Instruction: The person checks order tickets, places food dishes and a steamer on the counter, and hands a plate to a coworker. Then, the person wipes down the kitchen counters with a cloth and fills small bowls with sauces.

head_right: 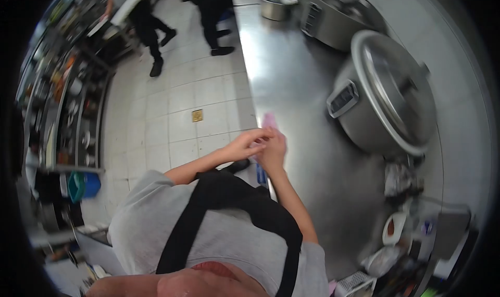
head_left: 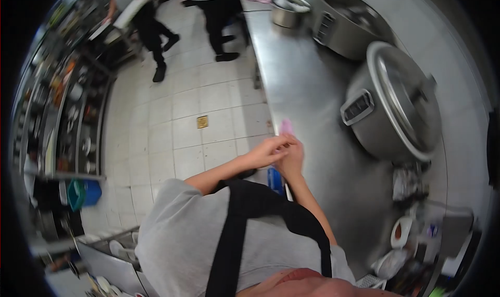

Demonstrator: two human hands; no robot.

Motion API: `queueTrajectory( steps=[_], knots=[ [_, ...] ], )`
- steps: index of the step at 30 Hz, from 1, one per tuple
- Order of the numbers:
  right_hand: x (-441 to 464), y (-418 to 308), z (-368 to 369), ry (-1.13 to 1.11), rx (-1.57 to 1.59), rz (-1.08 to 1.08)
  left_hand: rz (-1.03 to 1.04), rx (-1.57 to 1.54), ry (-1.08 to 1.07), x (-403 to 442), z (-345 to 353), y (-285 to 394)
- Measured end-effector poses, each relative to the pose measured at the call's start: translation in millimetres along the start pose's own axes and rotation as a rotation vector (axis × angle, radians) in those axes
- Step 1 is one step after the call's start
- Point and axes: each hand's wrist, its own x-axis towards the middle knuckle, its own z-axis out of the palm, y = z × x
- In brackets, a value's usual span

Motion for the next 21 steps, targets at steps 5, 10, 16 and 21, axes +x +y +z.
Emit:
queueTrajectory(
  steps=[5, 10, 16, 21],
  knots=[
    [-30.5, 45.1, -44.4, 0.063, -0.211, 0.150, -0.047, 0.071, -0.027, 2.7, -47.6, -6.6],
    [-60.4, 93.0, -61.5, 0.192, -0.499, 0.606, -0.042, 0.020, -0.051, 14.1, -87.5, -26.0],
    [-63.4, 43.9, -57.7, 0.276, -0.442, 0.768, -0.010, -0.086, -0.238, 29.9, -96.8, -47.3],
    [-127.6, -8.5, -38.9, 0.426, -0.441, 0.791, -0.049, -0.134, -0.609, 45.3, -48.5, -69.5]
  ],
)
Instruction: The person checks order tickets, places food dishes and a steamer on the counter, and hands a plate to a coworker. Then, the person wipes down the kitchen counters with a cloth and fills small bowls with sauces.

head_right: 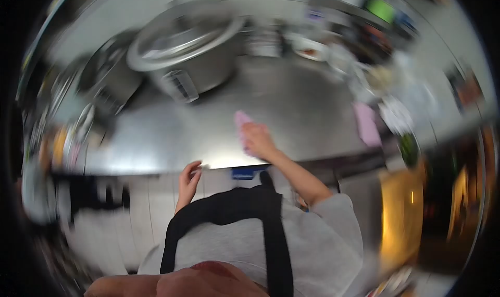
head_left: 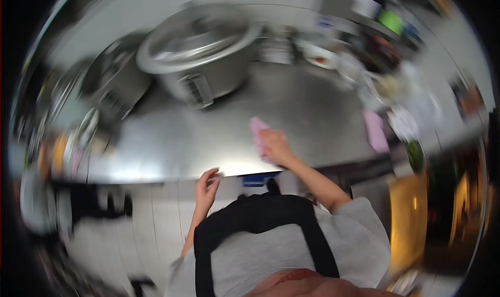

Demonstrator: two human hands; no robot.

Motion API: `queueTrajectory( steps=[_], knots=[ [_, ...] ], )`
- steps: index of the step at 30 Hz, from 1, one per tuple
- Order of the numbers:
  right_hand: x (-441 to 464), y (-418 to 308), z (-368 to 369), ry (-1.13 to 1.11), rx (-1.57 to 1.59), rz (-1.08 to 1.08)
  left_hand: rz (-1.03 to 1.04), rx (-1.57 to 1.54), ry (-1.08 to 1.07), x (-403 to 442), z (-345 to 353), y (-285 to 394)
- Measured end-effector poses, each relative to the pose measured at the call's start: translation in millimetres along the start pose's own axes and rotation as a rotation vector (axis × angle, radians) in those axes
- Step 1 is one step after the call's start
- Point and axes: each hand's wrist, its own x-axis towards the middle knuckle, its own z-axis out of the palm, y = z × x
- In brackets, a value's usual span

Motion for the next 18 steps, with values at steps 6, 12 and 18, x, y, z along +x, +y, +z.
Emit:
queueTrajectory(
  steps=[6, 12, 18],
  knots=[
    [-99.7, -17.4, -49.9, 0.251, -0.081, 0.308, 0.141, -0.062, -0.486, 56.6, 67.4, 27.5],
    [-163.2, -18.4, -101.8, 0.239, 0.002, 0.633, 0.321, -0.114, -0.822, 69.4, 139.3, 69.0],
    [-168.3, 15.4, -152.1, 0.463, 0.211, 0.716, 0.358, -0.163, -0.954, 55.5, 187.9, 88.5]
  ],
)
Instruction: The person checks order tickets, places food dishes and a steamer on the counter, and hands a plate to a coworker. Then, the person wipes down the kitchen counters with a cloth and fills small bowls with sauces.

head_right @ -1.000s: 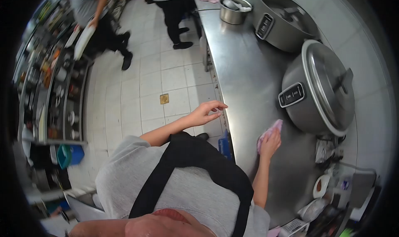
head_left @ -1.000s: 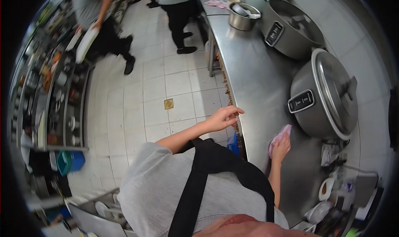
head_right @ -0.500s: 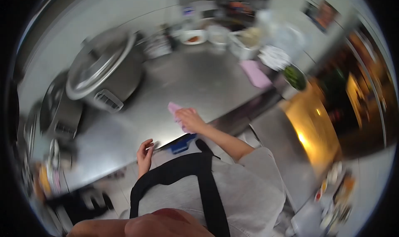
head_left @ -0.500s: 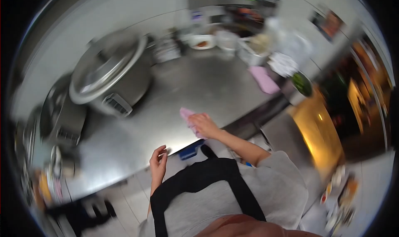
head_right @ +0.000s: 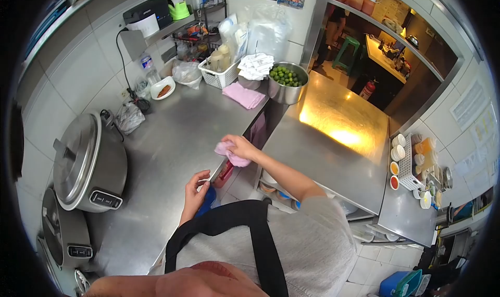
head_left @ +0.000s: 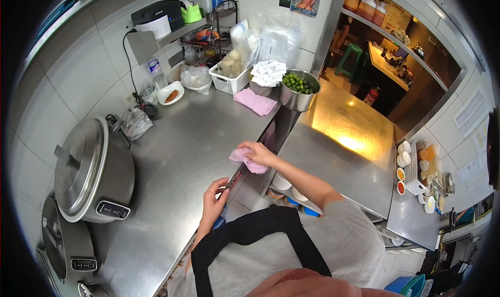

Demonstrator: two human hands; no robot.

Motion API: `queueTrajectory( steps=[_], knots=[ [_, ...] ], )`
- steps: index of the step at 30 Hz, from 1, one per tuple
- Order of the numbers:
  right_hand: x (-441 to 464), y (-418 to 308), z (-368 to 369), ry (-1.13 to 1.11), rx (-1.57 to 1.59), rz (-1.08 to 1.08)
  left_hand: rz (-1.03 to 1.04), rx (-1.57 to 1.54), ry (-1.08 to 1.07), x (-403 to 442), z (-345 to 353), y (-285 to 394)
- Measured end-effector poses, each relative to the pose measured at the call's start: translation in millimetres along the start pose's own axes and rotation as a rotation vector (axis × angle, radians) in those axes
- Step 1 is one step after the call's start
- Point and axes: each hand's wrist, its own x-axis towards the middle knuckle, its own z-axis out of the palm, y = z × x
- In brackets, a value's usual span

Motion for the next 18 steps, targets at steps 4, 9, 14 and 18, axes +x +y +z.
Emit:
queueTrajectory(
  steps=[4, 9, 14, 18],
  knots=[
    [77.3, -0.2, -28.6, 0.030, -0.103, -0.033, 0.043, 0.053, 0.067, 25.8, 12.5, -10.5],
    [115.7, -2.8, -5.8, 0.393, -0.053, -0.128, 0.286, 0.463, 0.359, 66.0, 50.5, 24.3],
    [20.7, 62.5, 78.9, -0.211, 0.931, 0.175, 0.547, 0.654, 0.156, 103.3, 106.7, 16.9],
    [-14.6, 15.8, 15.6, -0.190, 1.309, 0.479, 0.823, 0.694, 0.059, 121.5, 123.4, -14.7]
  ],
)
